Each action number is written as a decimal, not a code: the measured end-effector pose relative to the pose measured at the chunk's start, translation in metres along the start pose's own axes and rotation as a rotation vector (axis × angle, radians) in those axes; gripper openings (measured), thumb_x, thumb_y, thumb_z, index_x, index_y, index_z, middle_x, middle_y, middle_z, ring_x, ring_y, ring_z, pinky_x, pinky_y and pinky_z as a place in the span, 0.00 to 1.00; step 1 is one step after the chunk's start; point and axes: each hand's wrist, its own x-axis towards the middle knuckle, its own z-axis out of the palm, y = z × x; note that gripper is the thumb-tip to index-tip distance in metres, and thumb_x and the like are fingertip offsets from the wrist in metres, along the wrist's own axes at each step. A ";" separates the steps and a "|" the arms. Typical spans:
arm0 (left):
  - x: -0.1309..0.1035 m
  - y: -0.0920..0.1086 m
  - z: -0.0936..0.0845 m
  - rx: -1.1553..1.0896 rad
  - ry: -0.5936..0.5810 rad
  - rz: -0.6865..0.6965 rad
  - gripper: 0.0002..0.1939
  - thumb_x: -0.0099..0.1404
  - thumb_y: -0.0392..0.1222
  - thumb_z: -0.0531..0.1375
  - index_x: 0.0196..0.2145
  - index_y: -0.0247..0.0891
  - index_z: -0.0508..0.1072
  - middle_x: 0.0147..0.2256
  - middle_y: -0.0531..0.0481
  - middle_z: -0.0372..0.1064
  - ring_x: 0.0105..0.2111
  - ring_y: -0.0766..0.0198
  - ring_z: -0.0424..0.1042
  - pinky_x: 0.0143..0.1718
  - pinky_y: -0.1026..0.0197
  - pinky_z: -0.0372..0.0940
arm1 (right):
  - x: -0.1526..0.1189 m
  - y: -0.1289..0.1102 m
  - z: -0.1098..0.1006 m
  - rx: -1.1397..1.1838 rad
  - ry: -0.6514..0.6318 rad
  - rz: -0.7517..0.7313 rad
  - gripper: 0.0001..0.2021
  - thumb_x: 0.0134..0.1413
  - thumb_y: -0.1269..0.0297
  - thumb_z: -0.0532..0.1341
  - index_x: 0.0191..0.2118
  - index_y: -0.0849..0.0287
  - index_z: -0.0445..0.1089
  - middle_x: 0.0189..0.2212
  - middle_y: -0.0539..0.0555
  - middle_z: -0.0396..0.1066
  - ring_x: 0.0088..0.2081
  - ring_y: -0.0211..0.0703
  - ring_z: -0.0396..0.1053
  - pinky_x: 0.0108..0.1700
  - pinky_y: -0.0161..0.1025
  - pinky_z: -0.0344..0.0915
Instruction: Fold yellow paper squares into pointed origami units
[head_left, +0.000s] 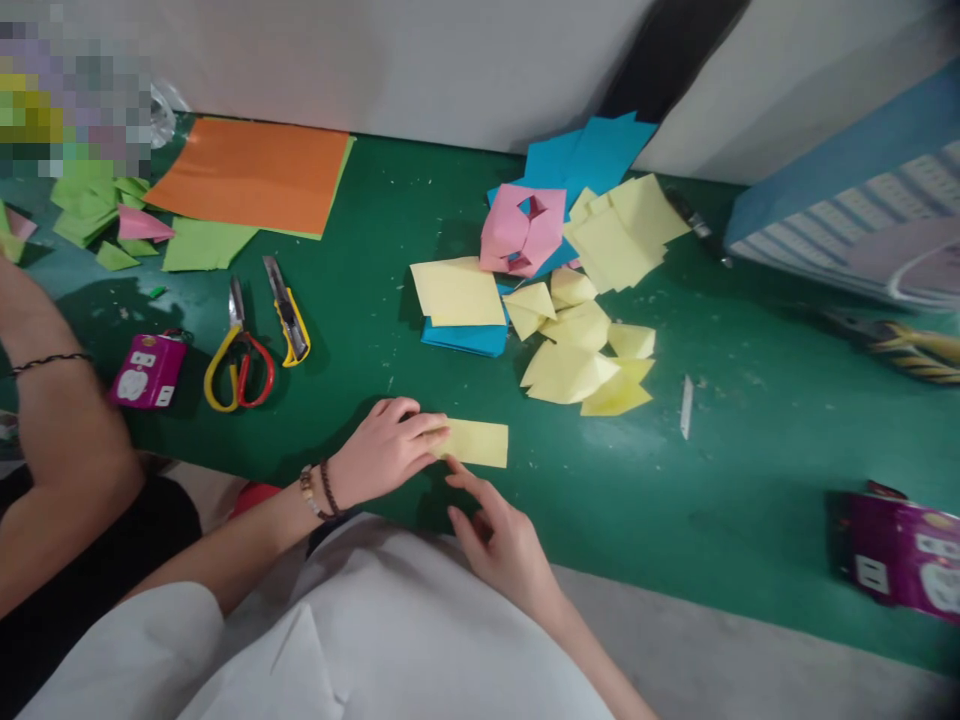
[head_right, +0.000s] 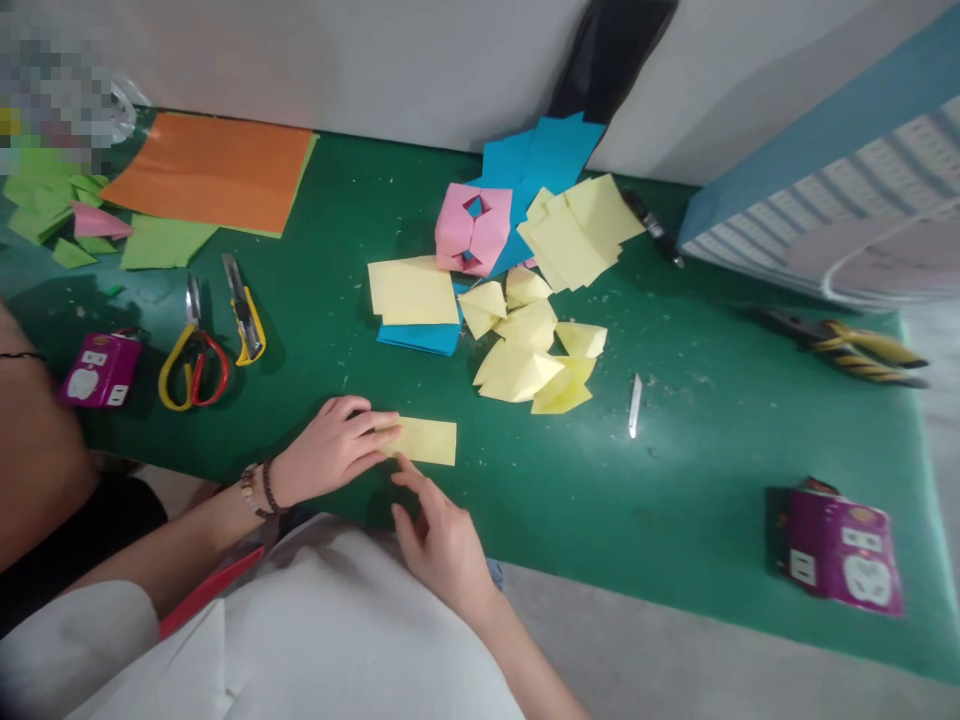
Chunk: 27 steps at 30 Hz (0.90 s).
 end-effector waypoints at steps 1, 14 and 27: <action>0.000 0.000 0.000 0.004 0.004 0.002 0.15 0.71 0.43 0.54 0.53 0.42 0.70 0.55 0.51 0.68 0.48 0.57 0.60 0.47 0.53 0.58 | 0.000 0.000 0.000 0.008 0.009 0.018 0.11 0.59 0.67 0.54 0.48 0.54 0.64 0.56 0.58 0.69 0.16 0.29 0.62 0.22 0.34 0.67; -0.001 -0.001 0.004 -0.003 0.061 0.025 0.13 0.70 0.40 0.55 0.50 0.41 0.71 0.54 0.48 0.68 0.47 0.56 0.61 0.46 0.53 0.60 | -0.013 0.019 -0.039 -0.019 0.326 0.332 0.15 0.58 0.53 0.57 0.46 0.55 0.70 0.44 0.57 0.75 0.17 0.31 0.59 0.21 0.35 0.64; -0.005 0.009 0.010 -0.142 0.327 -0.012 0.18 0.69 0.34 0.54 0.53 0.48 0.70 0.57 0.45 0.62 0.51 0.57 0.63 0.52 0.51 0.62 | 0.022 0.020 -0.031 -0.157 0.348 0.203 0.16 0.54 0.48 0.59 0.31 0.56 0.71 0.22 0.49 0.72 0.19 0.36 0.65 0.24 0.34 0.63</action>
